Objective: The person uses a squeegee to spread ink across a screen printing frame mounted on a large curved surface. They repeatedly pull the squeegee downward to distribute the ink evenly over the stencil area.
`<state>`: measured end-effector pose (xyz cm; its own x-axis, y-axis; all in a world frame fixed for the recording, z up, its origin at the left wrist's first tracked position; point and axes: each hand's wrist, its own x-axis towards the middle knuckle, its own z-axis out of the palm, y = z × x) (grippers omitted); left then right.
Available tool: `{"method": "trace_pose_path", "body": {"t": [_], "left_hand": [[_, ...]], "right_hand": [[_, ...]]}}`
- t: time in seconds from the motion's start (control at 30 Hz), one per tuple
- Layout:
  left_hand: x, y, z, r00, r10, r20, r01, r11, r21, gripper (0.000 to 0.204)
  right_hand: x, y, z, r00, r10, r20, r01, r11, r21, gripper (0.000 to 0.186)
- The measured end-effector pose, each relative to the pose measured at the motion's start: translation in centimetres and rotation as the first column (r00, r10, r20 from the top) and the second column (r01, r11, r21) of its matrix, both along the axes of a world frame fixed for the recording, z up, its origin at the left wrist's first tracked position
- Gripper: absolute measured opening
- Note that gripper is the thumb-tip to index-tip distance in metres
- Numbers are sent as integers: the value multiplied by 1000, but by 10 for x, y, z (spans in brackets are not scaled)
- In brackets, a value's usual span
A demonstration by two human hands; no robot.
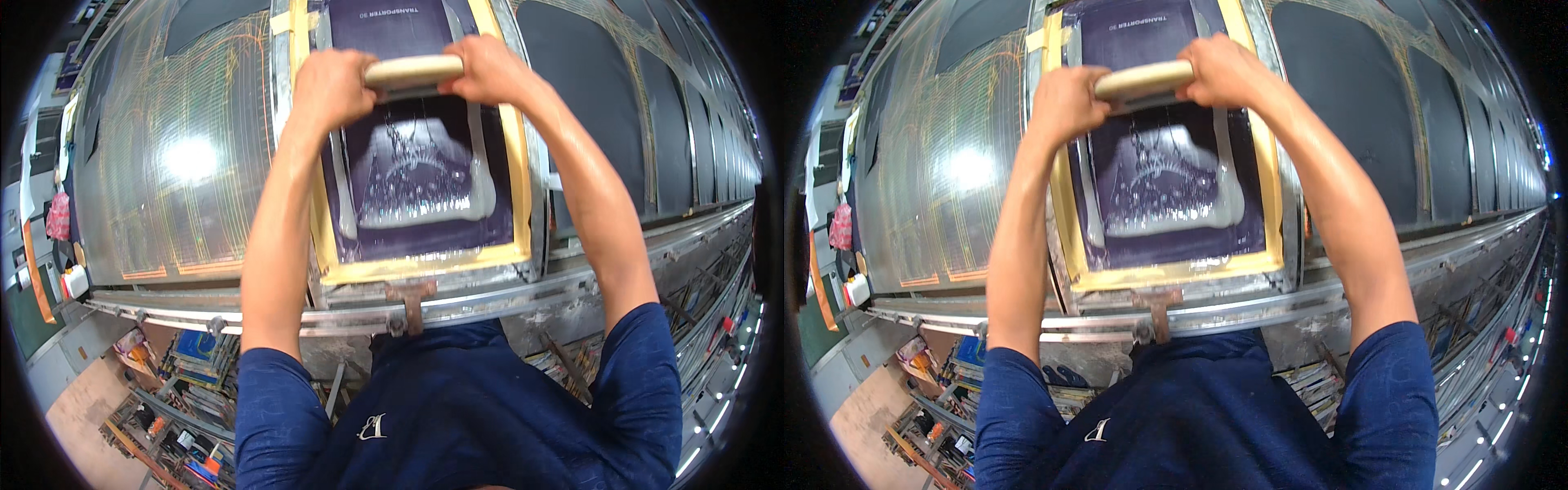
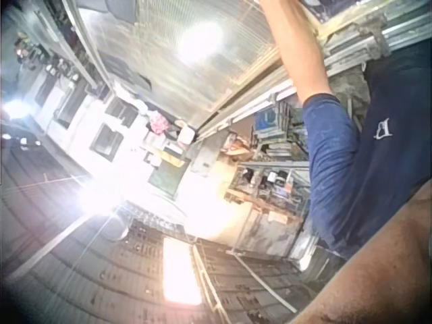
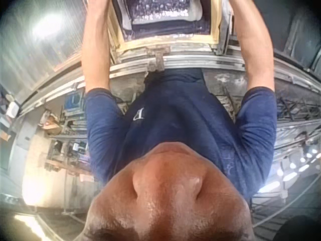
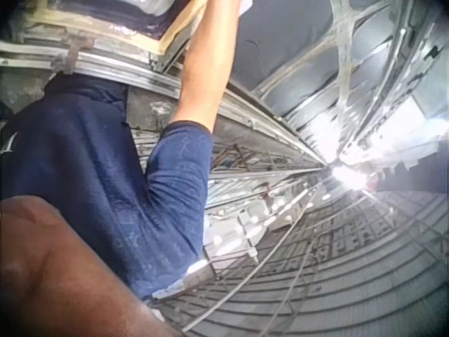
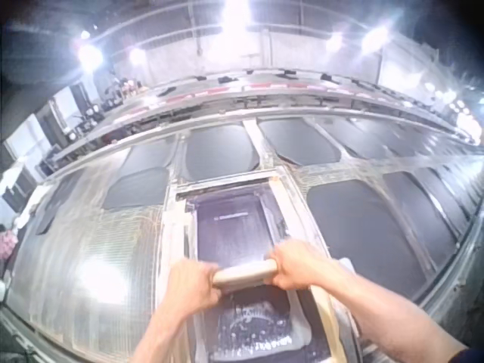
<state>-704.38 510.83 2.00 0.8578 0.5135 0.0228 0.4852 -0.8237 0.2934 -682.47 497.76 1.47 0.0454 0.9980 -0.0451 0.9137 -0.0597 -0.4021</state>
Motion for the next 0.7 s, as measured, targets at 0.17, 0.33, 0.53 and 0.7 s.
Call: {"method": "trace_pose_path", "body": {"t": [0.17, 0.33, 0.53, 0.7], "left_hand": [[-83, -120, -1, 989, -77, 123, 78, 997, -2, 21], [-121, -163, -3, 990, -38, 139, 25, 995, 97, 28], [-113, -168, 6, 990, -140, 4, 138, 983, 117, 37], [-141, -218, 14, 964, -128, 232, 72, 968, 239, 37]], "right_hand": [[-79, -124, 3, 1000, 21, 12, -21, 1000, 13, 23], [-109, -155, 26, 991, 92, -93, -96, 995, -38, 49], [24, -151, -36, 585, -790, -182, 778, 484, 401, 37], [31, -146, -77, 436, -816, -380, 897, 430, 105, 38]]}}
